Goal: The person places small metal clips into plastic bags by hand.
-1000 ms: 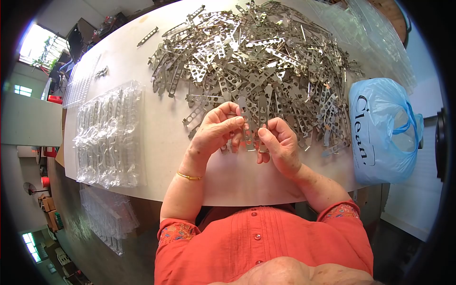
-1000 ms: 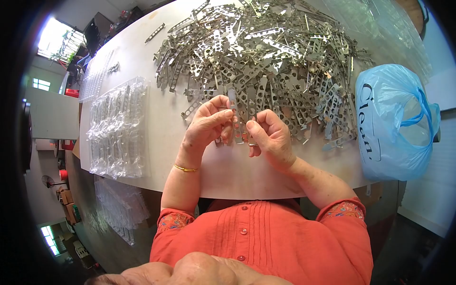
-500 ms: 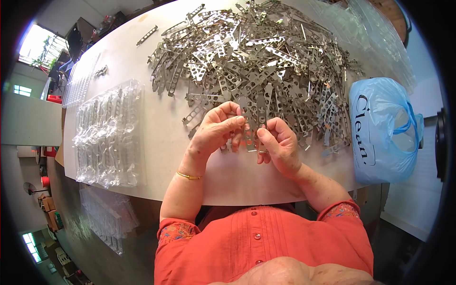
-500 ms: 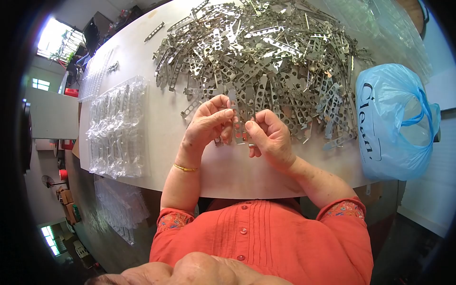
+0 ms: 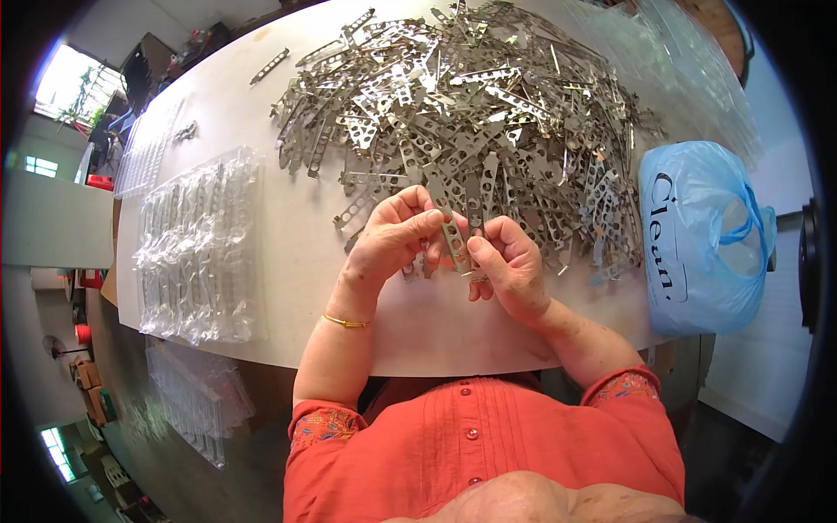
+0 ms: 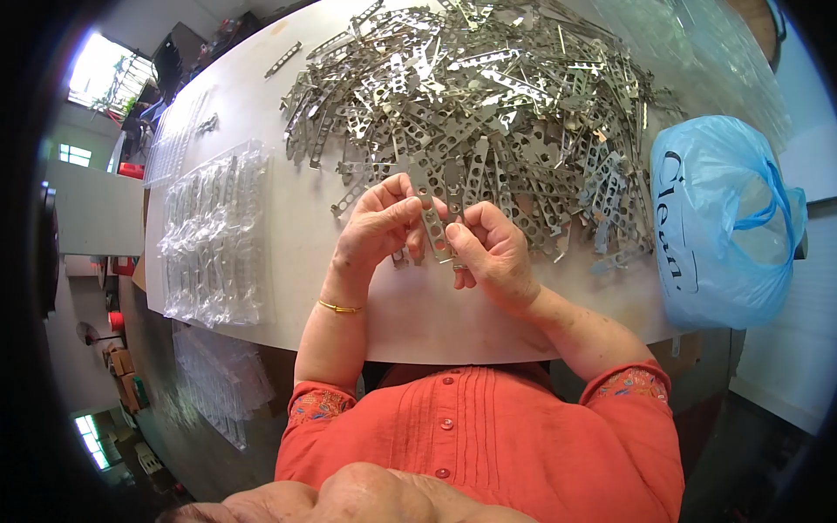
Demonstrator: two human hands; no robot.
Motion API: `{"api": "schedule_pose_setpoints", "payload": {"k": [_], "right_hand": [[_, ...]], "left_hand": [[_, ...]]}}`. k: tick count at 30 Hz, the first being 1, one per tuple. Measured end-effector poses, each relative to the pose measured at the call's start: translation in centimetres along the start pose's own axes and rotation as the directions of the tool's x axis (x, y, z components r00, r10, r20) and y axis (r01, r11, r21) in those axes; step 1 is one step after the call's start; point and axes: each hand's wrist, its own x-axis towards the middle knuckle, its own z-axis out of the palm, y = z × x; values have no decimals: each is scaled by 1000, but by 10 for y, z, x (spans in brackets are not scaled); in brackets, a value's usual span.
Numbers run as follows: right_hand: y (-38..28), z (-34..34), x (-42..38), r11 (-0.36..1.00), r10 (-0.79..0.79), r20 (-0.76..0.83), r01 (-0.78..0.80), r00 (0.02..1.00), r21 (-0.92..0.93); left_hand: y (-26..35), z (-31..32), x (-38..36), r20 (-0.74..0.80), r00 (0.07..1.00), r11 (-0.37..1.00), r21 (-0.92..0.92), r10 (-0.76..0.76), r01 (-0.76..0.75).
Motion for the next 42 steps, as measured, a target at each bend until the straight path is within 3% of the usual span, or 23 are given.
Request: {"api": "schedule_pose_setpoints", "payload": {"k": [7, 20, 25, 34, 37, 39, 42], "right_hand": [[5, -1, 1, 1000, -1, 24, 1, 1000, -7], [1, 3, 0, 1000, 31, 4, -31, 1000, -2], [2, 1, 1, 999, 36, 5, -36, 999, -10], [9, -4, 1, 999, -30, 5, 30, 1000, 17], [15, -8, 2, 996, -86, 39, 86, 996, 10], [18, -5, 3, 979, -204, 29, 204, 979, 7], [11, 0, 1, 977, -203, 5, 202, 979, 61]], "left_hand": [[-1, 0, 0, -32, 998, 997, 68, 49, -47], [-2, 3, 0, -40, 997, 998, 5, 62, -62], [1, 9, -2, -34, 996, 994, 77, 83, -80], [-1, 3, 0, -10, 997, 993, 98, 71, -70], [2, 8, -1, -9, 997, 991, 110, 74, -72], [2, 9, -1, -3, 997, 992, 105, 77, -76], [-1, 5, -1, -4, 997, 992, 98, 82, -82]]}}
